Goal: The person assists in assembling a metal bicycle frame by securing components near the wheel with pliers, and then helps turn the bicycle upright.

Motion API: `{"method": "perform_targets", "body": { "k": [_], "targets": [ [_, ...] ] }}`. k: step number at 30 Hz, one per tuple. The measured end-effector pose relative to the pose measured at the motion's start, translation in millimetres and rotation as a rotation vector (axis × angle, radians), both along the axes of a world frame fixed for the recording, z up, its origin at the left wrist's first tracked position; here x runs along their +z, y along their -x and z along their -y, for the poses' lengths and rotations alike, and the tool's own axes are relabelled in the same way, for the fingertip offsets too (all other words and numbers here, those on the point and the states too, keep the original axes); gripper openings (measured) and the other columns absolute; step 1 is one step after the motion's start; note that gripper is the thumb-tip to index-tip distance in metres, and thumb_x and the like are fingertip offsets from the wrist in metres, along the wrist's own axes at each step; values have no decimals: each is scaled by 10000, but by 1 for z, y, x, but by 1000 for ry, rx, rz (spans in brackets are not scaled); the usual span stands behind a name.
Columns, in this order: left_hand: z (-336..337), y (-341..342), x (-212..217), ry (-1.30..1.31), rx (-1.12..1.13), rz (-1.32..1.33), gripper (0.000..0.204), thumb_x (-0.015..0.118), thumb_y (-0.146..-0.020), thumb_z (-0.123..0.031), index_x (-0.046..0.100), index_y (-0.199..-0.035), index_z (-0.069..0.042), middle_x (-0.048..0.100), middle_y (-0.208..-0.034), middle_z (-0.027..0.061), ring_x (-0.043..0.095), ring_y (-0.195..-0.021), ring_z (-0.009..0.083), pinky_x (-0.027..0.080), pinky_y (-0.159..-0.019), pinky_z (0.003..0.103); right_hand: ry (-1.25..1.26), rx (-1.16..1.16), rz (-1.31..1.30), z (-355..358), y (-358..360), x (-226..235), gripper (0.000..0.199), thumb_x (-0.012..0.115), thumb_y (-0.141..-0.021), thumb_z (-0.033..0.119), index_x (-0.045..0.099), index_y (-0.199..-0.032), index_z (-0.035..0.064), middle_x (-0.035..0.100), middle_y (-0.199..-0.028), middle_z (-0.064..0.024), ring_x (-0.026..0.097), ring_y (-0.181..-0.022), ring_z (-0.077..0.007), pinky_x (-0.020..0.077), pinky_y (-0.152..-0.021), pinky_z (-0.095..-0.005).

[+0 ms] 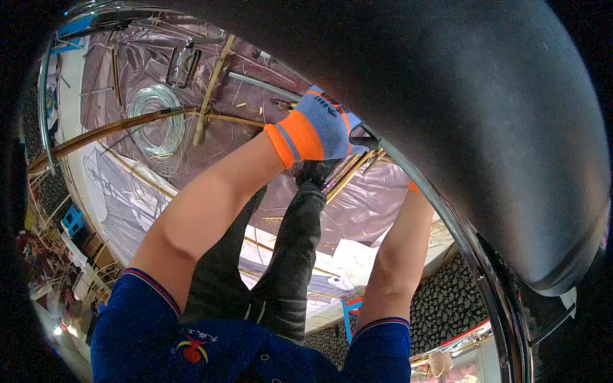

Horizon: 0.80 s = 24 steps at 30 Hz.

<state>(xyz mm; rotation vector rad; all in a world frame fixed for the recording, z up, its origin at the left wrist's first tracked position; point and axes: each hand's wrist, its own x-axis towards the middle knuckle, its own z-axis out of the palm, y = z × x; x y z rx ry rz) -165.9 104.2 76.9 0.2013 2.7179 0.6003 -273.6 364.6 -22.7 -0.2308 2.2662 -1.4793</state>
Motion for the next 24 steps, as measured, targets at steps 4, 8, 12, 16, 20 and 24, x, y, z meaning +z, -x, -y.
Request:
{"method": "perform_targets", "body": {
  "k": [4, 8, 12, 16, 20, 24],
  "targets": [
    [-5, -6, -16, -3, 88, -263, 512, 677, -780, -483, 636, -1203, -198, 669, -1051, 15, 616, -1033, 218, 357, -1002, 415, 12, -24, -5, -9, 6, 17, 209, 652, -871, 111, 640, -1051, 6, 631, -948, -58, 599, -832, -149, 512, -694, -330],
    [-7, -7, -17, -51, 88, -267, 514, 670, -783, -492, 636, -1208, -206, 669, -1061, 16, 615, -1037, 222, 355, -1009, 414, 21, -57, -14, -34, 9, 52, 205, 648, -874, 108, 641, -1051, 5, 631, -946, -58, 599, -828, -148, 512, -689, -330],
    [0, 0, -19, -71, 65, -188, 551, 669, -778, -518, 618, -1239, -220, 665, -1086, 10, 607, -1065, 220, 348, -1016, 408, 29, -59, -39, -45, 18, 87, 201, 644, -878, 106, 642, -1051, 4, 631, -945, -57, 599, -824, -146, 513, -684, -329],
    [-7, 1, -12, -54, -5, -39, 580, 665, -780, -538, 597, -1266, -228, 656, -1115, 6, 594, -1101, 212, 340, -1016, 408, 18, -66, -38, -53, 19, 89, 197, 640, -881, 103, 642, -1051, 3, 630, -943, -57, 599, -821, -145, 513, -680, -328],
    [-2, 1, -11, -22, -21, -22, 620, 664, -777, -550, 573, -1299, -227, 640, -1175, 20, 571, -1154, 227, 320, -1038, 415, 24, -83, -36, -53, 16, 82, 194, 636, -884, 101, 643, -1051, 2, 630, -941, -56, 599, -817, -144, 513, -675, -328],
    [-2, 5, -11, -50, 4, 40, 624, 670, -777, -539, 569, -1305, -222, 649, -1161, 21, 582, -1133, 236, 312, -1046, 426, 27, -108, -29, -59, 15, 74, 190, 632, -888, 98, 644, -1051, 1, 629, -940, -56, 598, -813, -142, 514, -670, -327]
  ]
}}
